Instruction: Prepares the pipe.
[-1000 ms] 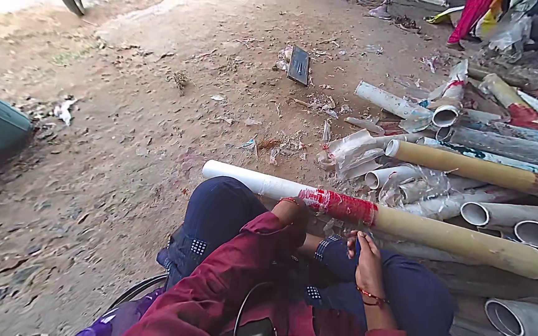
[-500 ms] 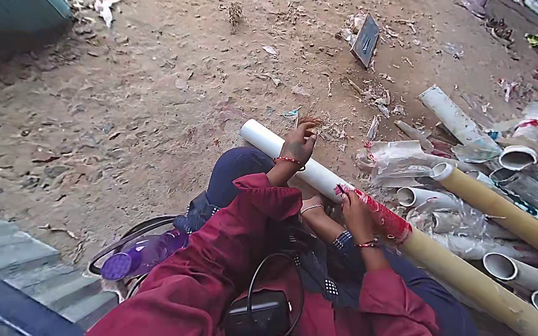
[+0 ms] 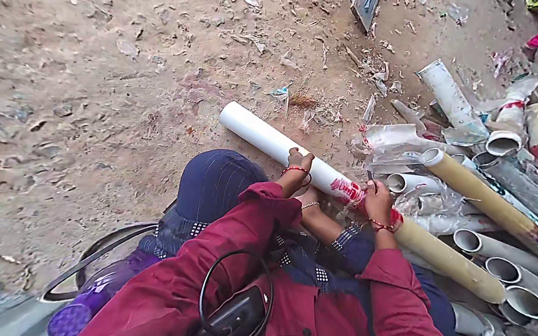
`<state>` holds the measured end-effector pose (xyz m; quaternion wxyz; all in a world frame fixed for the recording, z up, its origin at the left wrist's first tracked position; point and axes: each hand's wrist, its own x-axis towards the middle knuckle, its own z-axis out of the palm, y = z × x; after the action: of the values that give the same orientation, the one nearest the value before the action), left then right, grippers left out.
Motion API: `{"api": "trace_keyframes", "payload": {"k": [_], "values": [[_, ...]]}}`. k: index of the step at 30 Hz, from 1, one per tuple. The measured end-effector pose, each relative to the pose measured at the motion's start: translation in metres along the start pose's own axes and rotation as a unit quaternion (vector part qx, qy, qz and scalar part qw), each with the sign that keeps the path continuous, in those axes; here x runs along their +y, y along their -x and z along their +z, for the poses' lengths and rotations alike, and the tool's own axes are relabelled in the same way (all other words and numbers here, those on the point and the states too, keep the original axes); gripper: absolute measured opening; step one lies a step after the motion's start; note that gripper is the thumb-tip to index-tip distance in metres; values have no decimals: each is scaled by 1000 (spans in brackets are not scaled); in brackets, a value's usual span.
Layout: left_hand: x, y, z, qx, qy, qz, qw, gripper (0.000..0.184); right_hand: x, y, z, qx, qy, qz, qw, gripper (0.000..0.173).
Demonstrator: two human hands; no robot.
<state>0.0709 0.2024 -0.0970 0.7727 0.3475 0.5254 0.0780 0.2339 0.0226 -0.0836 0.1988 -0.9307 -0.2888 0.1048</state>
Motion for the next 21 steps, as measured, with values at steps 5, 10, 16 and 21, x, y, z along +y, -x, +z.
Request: {"api": "trace_keyframes", "payload": {"k": [5, 10, 16, 21], "values": [[-49, -45, 23, 194, -19, -98, 976, 81, 62, 40, -61, 97, -100, 40, 989, 29], [-84, -77, 29, 184, 142, -42, 972, 67, 95, 76, -42, 110, -290, 166, 936, 23], [-95, -87, 16, 150, 139, -40, 978, 48, 74, 67, -39, 67, -318, 103, 940, 23], [-78, -64, 22, 135, 272, -24, 952, 51, 58, 79, -43, 57, -322, 55, 944, 23]]}}
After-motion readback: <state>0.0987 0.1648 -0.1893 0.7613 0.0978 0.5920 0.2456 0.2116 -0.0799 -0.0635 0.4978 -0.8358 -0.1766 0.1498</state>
